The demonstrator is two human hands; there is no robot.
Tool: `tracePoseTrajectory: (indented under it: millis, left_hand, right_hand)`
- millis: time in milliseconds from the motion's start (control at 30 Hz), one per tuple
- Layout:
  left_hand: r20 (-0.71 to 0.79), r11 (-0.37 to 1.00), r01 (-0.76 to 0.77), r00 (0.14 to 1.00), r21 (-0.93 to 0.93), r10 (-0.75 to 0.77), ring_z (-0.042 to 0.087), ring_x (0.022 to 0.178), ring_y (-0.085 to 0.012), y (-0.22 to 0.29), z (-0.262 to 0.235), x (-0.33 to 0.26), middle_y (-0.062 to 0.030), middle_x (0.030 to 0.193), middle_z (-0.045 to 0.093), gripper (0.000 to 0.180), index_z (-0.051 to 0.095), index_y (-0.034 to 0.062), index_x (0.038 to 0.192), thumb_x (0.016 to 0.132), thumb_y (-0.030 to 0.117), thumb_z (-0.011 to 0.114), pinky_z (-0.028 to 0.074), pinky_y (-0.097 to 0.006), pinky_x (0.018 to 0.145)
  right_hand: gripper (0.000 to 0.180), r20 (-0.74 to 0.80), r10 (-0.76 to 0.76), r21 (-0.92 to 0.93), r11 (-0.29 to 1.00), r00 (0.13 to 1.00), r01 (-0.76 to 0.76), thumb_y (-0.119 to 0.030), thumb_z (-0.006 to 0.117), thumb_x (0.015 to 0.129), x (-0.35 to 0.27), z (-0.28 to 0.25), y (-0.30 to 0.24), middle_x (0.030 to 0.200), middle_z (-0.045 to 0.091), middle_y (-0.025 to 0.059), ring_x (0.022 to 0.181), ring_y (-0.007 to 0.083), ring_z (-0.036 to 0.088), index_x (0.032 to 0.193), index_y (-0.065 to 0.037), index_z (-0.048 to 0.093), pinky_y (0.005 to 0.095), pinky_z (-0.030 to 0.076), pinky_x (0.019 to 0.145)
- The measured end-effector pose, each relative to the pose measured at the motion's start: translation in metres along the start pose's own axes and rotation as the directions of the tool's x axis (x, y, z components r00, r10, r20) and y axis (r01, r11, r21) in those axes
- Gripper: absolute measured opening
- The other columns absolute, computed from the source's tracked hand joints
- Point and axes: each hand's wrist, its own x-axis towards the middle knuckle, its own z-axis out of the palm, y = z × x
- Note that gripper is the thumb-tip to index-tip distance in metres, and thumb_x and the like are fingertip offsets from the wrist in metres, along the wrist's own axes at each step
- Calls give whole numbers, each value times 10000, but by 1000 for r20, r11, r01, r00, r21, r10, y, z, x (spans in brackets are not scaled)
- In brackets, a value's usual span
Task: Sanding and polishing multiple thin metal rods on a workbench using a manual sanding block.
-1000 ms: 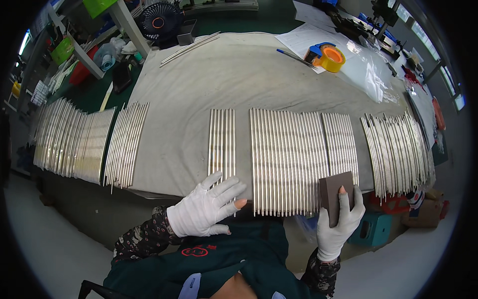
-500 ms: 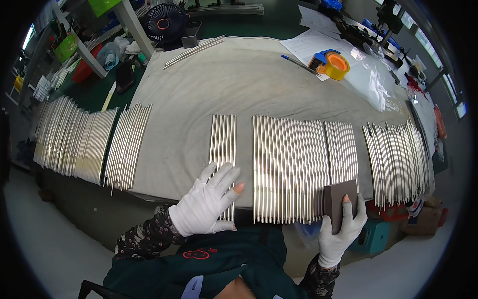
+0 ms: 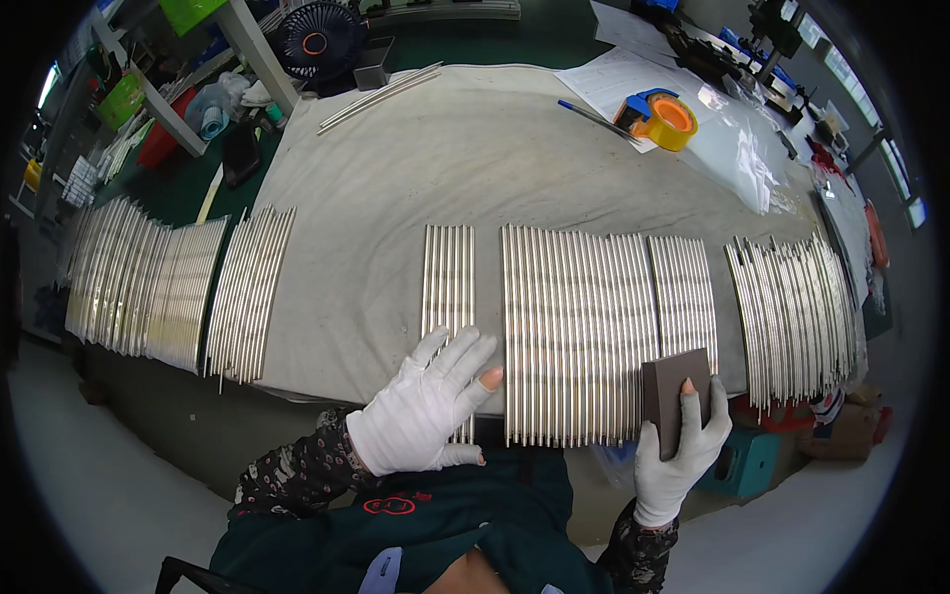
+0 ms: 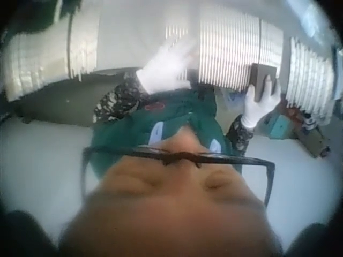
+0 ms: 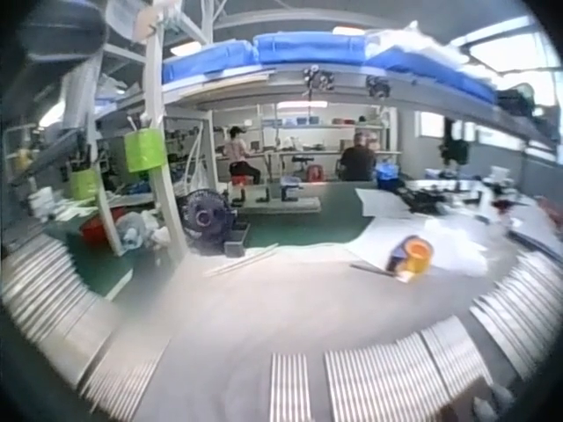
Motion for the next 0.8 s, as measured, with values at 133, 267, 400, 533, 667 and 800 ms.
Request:
tracePoseTrajectory:
  millis: [133, 267, 400, 533, 667, 800]
  left_hand:
    - [2, 1000, 1, 1000, -1, -1, 309, 1329, -417, 0, 0, 0, -271, 1409, 339, 885, 392, -39, 1327, 715, 534, 676, 212, -546, 1099]
    - [0, 1000, -3, 1000, 0, 3, 308, 1326, -421, -1, 2, -2, -269, 1411, 332, 910, 350, -23, 1364, 719, 534, 670, 217, -552, 1093]
    - [-8, 1000, -6, 1000, 11, 6, 313, 1322, -422, -2, 2, -5, -266, 1414, 326, 937, 306, -7, 1396, 726, 543, 662, 214, -558, 1091]
    - [-2, 1000, 1, 1000, 28, -1, 321, 1318, -418, -2, 1, -7, -258, 1414, 330, 951, 283, 3, 1412, 728, 547, 659, 208, -563, 1089]
    - [43, 992, 67, 996, 105, -72, 326, 1321, -405, 9, -5, -2, -248, 1415, 336, 919, 324, 17, 1395, 719, 530, 678, 205, -576, 1082]
    - [48, 999, -47, 998, -18, 48, 325, 1327, -390, 28, -6, 16, -237, 1419, 340, 869, 367, 37, 1372, 716, 503, 697, 201, -583, 1077]
  right_hand:
    - [629, -7, -2, 3, 1000, 1000, 2, -66, 623, 648, 0, 1, 1, 1323, 432, 228, 1166, 389, 441, 1269, -84, 528, 474, 370, 979]
    - [637, -3, 15, 9, 1000, 1000, -15, -65, 623, 644, -2, 0, 1, 1323, 432, 226, 1169, 388, 440, 1273, -88, 527, 473, 371, 982]
    - [648, -3, 20, 5, 1000, 1000, -20, -64, 622, 644, -3, -3, 3, 1323, 433, 222, 1174, 387, 439, 1283, -92, 523, 471, 373, 984]
    - [648, -15, 23, 26, 999, 1000, -23, -65, 621, 645, -4, -5, 3, 1323, 433, 216, 1177, 384, 438, 1285, -99, 528, 466, 371, 987]
    - [644, -20, 45, 19, 999, 999, -44, -71, 626, 653, -4, -5, 1, 1324, 432, 213, 1179, 380, 438, 1289, -107, 531, 462, 370, 988]
    - [639, -31, 45, 58, 997, 998, -44, -79, 634, 664, -2, -4, 0, 1325, 433, 209, 1179, 373, 439, 1294, -107, 529, 458, 371, 985]
